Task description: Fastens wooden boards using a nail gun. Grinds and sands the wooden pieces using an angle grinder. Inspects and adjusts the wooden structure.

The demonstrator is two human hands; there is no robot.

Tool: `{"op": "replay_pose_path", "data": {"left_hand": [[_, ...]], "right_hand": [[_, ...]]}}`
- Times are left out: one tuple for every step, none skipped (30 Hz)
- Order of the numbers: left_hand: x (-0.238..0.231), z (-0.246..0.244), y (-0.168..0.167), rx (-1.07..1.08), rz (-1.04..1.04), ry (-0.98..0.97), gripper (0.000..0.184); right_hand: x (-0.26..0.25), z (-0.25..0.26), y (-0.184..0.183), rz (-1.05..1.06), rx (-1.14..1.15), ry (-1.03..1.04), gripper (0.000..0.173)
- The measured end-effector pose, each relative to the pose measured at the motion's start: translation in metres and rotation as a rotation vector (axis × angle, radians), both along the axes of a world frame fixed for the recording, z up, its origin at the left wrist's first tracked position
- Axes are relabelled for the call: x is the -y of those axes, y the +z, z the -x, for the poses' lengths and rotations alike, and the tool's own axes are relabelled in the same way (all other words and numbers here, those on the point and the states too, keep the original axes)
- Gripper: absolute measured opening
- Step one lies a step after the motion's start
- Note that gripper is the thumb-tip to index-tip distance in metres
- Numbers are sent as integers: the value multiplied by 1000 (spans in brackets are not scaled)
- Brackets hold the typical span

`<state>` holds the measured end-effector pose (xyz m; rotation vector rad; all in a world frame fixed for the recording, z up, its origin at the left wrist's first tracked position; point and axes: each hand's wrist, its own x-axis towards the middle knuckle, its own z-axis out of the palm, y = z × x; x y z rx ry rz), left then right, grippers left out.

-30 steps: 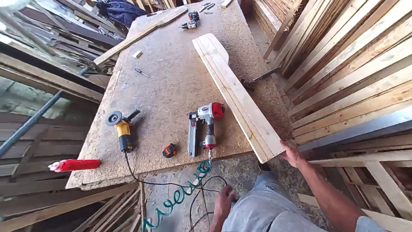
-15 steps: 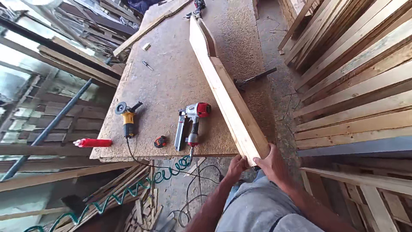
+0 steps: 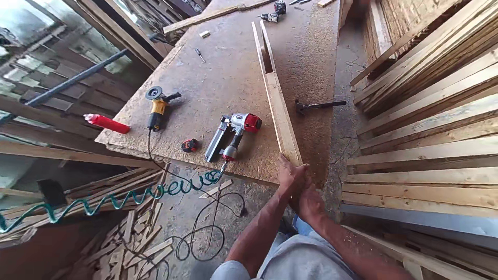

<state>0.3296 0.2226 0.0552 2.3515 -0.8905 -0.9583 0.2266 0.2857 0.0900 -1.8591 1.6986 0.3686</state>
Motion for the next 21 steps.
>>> {"op": "replay_pose_path", "data": {"left_hand": [[1, 1, 0, 8, -12, 7, 141], [0, 1, 1, 17, -33, 7, 140], [0, 1, 3, 37, -63, 3, 138], [0, 0, 8, 61, -112, -7, 137], [3, 0, 13, 85, -170, -17, 135], [8, 1, 18, 107, -224, -15, 133], [14, 3, 20, 130, -265, 0, 131], [18, 7, 20, 154, -285, 27, 129], [21, 13, 19, 176, -293, 58, 127], [26, 17, 17, 198, -284, 95, 125], [28, 24, 14, 224, -275, 140, 122], [29, 30, 10, 250, -269, 187, 119], [30, 34, 8, 283, -276, 227, 116], [32, 36, 6, 314, -285, 260, 114], [36, 38, 5, 335, -296, 289, 114], [40, 39, 4, 353, -305, 312, 114], [45, 41, 4, 370, -322, 331, 113], [48, 42, 4, 383, -343, 352, 113], [53, 42, 4, 391, -358, 374, 114], [55, 43, 5, 400, -365, 390, 113], [57, 43, 5, 399, -365, 404, 113]], "right_hand": [[2, 2, 1, -19, -10, 37, 128], [5, 5, 1, -36, -7, 79, 133], [8, 9, 2, -66, 9, 122, 135], [13, 17, 3, -101, 50, 164, 134], [19, 29, 2, -144, 119, 210, 129], [28, 45, -3, -190, 205, 260, 120], [38, 63, -11, -240, 290, 314, 109], [49, 84, -25, -279, 362, 368, 96], [63, 106, -38, -314, 396, 426, 87], [82, 127, -48, -335, 385, 482, 81], [103, 149, -53, -346, 337, 519, 77], [125, 170, -55, -347, 286, 528, 74], [146, 189, -56, -341, 242, 519, 74], [169, 205, -55, -333, 217, 493, 73], [191, 220, -52, -320, 189, 462, 74], [215, 231, -46, -302, 164, 431, 74], [238, 238, -39, -287, 149, 408, 74], [259, 241, -35, -271, 146, 394, 73], [280, 240, -34, -250, 149, 389, 72], [298, 235, -34, -232, 148, 398, 71], [316, 228, -35, -223, 148, 421, 71]]}}
